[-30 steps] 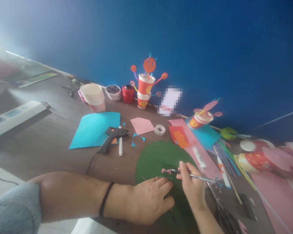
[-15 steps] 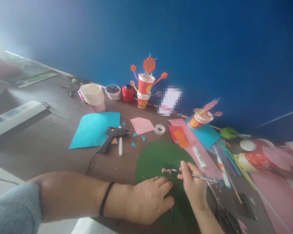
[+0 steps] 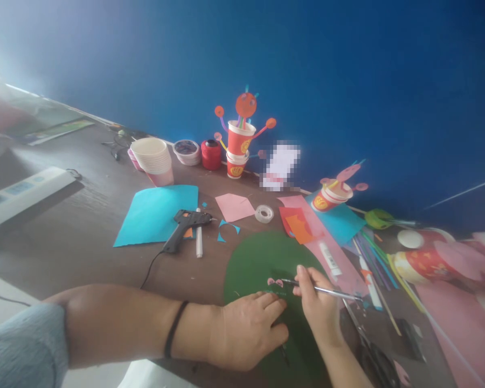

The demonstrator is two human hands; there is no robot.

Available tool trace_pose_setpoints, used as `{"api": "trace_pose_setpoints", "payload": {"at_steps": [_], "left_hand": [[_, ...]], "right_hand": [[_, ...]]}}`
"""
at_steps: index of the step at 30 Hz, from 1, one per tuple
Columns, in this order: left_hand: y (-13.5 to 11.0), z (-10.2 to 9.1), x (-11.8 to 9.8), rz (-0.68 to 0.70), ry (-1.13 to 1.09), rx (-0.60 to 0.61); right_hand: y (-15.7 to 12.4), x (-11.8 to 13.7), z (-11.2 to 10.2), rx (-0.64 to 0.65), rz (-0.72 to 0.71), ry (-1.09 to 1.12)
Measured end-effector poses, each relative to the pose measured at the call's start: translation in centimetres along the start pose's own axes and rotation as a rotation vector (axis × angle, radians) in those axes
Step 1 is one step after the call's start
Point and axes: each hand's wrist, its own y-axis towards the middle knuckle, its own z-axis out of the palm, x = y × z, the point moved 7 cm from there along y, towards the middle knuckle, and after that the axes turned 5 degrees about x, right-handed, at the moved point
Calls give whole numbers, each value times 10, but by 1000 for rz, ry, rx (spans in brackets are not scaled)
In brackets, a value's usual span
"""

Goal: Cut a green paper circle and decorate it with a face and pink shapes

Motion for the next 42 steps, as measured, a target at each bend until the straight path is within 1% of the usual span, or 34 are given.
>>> {"api": "trace_pose_setpoints", "payload": {"at_steps": [3, 9, 13, 19, 24, 30, 32, 35, 39, 42], "left_hand": [[0, 0, 0, 2, 6, -1], [-1, -3, 0, 4, 3, -9], [0, -1, 0, -7, 6, -1], [0, -1, 0, -4, -4, -15], [0, 0, 0, -2, -6, -16], [0, 3, 1, -8, -10, -14], [0, 3, 1, -7, -11, -14], [-1, 2, 1, -5, -12, -12], [-1, 1, 1, 6, -18, -8], [-1, -1, 1, 5, -20, -23]], "right_hand": [[0, -1, -2, -24, 12, 27], [0, 0, -1, 5, -6, -6], [0, 0, -2, -12, 2, 9], [-1, -1, -2, 10, -13, -21], [-1, -6, -2, 11, 11, 10], [0, -5, -1, 5, -22, -23], [0, -7, -1, 1, -5, 8], [0, -9, -1, 4, 12, 47], [-1, -7, -1, 17, -27, -8], [-1, -9, -1, 9, -14, 8]]}}
